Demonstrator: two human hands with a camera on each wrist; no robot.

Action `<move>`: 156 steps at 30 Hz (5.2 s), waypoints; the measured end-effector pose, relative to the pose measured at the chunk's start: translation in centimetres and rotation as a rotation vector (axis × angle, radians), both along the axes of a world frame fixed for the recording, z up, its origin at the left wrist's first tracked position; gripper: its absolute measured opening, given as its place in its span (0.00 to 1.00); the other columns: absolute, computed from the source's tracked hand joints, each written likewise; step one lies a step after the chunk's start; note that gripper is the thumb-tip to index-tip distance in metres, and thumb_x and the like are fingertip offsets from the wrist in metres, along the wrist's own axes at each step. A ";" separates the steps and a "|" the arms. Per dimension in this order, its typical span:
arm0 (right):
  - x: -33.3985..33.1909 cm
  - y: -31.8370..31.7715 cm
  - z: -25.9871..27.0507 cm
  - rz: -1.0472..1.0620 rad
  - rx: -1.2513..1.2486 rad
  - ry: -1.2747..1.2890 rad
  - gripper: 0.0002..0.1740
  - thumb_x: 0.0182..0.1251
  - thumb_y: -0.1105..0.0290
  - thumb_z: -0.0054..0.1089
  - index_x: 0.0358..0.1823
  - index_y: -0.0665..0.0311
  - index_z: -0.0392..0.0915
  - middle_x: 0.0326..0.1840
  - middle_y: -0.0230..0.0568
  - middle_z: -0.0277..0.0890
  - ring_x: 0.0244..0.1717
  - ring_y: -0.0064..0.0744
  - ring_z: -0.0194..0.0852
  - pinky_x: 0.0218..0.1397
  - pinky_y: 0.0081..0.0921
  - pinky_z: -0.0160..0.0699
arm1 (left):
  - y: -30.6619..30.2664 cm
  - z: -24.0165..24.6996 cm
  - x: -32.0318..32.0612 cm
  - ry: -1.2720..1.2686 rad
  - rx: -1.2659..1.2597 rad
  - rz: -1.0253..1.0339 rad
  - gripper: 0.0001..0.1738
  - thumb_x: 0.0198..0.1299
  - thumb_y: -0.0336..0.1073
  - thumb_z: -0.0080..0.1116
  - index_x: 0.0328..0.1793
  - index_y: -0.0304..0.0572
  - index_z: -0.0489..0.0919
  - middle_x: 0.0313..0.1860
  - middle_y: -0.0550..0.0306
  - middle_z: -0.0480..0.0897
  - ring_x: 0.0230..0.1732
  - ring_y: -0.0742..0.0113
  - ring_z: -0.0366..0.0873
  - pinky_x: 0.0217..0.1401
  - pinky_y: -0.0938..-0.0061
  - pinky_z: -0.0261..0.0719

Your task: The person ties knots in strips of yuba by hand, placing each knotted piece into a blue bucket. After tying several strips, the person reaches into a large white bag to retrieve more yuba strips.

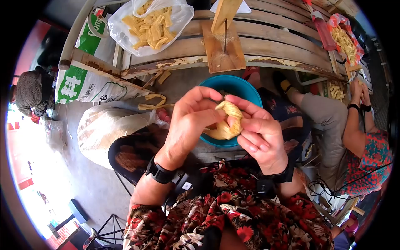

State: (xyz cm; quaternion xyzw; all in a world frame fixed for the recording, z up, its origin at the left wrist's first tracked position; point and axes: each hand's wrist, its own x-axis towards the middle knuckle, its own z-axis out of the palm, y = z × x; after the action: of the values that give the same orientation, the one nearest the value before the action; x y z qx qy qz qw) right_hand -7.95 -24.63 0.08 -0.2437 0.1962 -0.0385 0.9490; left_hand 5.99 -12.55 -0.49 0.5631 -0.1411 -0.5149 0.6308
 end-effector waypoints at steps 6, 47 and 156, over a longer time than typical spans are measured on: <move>-0.1 -0.9 0.2 0.062 -0.578 0.046 0.26 0.66 0.75 0.53 0.65 0.65 0.60 0.42 0.38 0.76 0.23 0.11 0.65 0.22 0.11 0.63 | 0.5 -1.5 0.7 0.407 -0.104 -0.402 0.14 0.63 0.40 0.52 0.42 0.33 0.76 0.26 0.56 0.79 0.20 0.72 0.75 0.24 0.80 0.73; 10.9 -12.7 -5.8 -0.048 -1.631 0.358 0.14 0.68 0.60 0.52 0.39 0.65 0.72 0.20 0.39 0.72 0.21 0.31 0.71 0.26 0.26 0.69 | -10.1 -4.3 10.6 -0.951 0.285 -0.011 0.16 0.54 0.44 0.62 0.34 0.37 0.82 0.23 0.45 0.79 0.24 0.56 0.77 0.30 0.69 0.74; 8.6 -10.6 -3.4 -0.002 -1.697 0.268 0.24 0.66 0.49 0.53 0.41 0.67 0.80 0.35 0.39 0.77 0.34 0.29 0.78 0.38 0.23 0.73 | -8.9 -2.7 8.3 -0.366 0.253 -0.104 0.16 0.60 0.44 0.61 0.35 0.35 0.82 0.19 0.59 0.77 0.20 0.75 0.73 0.24 0.80 0.71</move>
State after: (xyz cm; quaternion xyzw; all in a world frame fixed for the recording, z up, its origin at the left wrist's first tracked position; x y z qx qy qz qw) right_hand 0.67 -35.21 -3.30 -0.8733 0.2119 -0.1441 0.4143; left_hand 14.29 -21.49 -3.18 0.7137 -0.2163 -0.4494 0.4918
